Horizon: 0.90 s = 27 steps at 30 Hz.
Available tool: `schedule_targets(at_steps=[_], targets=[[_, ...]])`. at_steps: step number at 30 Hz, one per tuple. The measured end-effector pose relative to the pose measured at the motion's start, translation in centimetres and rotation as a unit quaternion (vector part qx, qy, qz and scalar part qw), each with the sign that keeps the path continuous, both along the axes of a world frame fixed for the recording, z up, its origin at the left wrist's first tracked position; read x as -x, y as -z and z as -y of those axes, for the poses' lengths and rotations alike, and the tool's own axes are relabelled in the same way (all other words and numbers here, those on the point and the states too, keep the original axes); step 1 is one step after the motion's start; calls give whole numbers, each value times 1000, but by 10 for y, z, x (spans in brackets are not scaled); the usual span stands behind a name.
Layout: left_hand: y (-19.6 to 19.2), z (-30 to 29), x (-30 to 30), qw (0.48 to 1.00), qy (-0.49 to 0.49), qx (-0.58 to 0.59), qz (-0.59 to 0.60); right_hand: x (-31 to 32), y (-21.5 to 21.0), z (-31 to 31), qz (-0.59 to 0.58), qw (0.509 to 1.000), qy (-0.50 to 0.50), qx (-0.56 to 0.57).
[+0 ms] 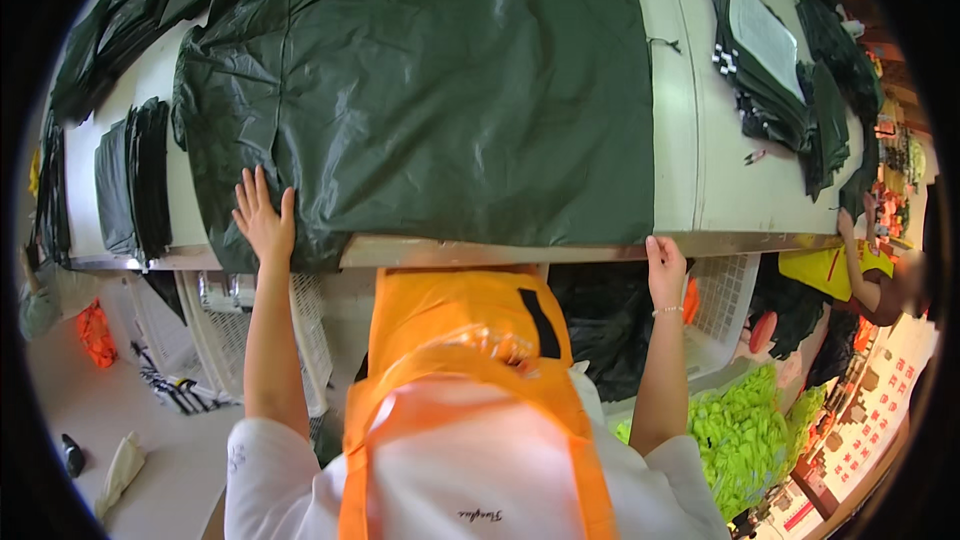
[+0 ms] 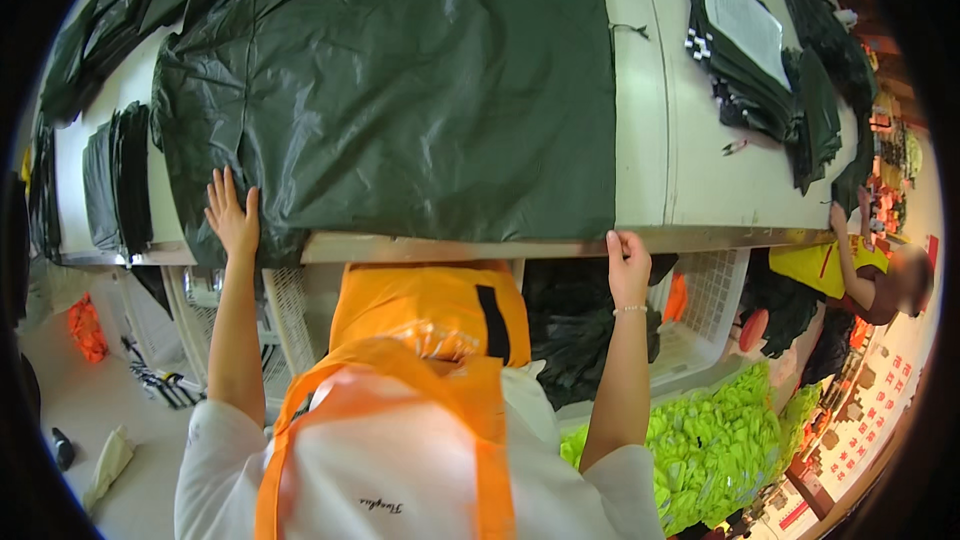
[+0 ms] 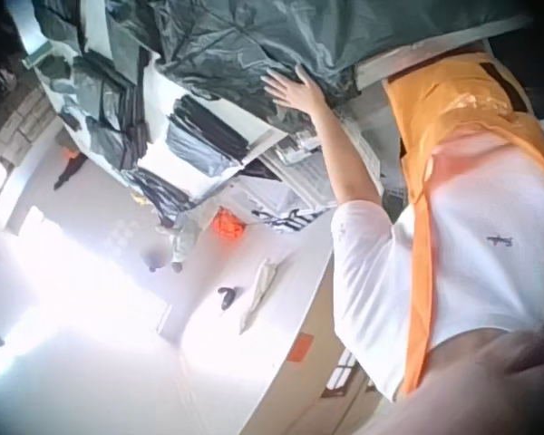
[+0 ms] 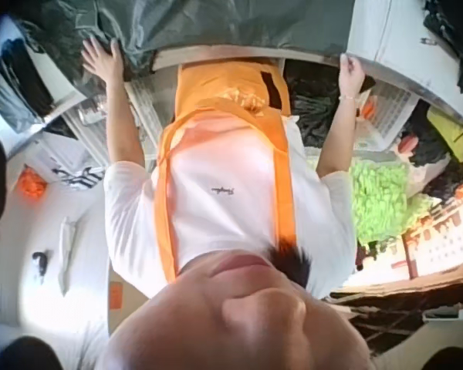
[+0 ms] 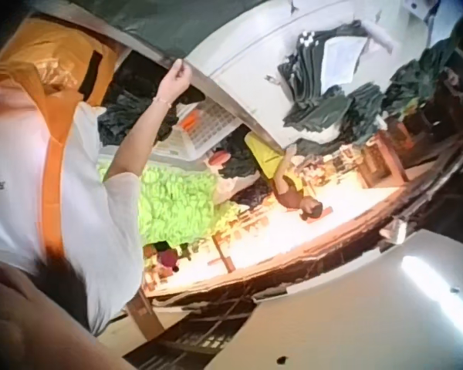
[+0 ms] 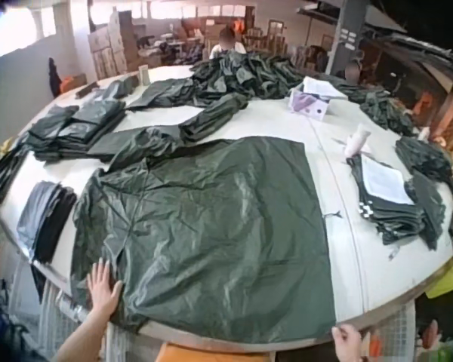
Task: The person folds a dark green jacket on a work table. They smooth the fabric, fold the sleeves and body, and place the folded jacket into a plastic bag before stacking it with other packaged items.
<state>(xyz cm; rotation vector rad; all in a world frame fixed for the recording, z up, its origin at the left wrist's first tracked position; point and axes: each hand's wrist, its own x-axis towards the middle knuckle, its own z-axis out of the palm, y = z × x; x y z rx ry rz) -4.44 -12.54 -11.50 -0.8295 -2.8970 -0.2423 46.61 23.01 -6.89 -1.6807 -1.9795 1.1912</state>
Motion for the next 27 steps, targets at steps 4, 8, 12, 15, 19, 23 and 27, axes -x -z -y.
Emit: schedule_targets(at_steps=[4,8,12,15,19,23,27], targets=[[2,0,2,1000,-3,19,-3,22,-7,7,-39,994,-1,-103],[-4,4,5,999,-34,28,27,65,-48,-18,-155,965,25,-209],[-8,4,4,997,-59,42,39,36,-3,-55,-52,986,-4,-159],[-21,27,6,994,-25,-99,46,40,15,-30,0,992,33,-121],[-10,121,-17,945,-193,-237,-114,22,-16,-10,32,933,-228,-275],[64,178,-33,726,-285,-529,336,17,-26,8,157,895,-334,-251],[65,182,-25,612,-342,-549,456,18,-30,-1,129,877,-365,-284]])
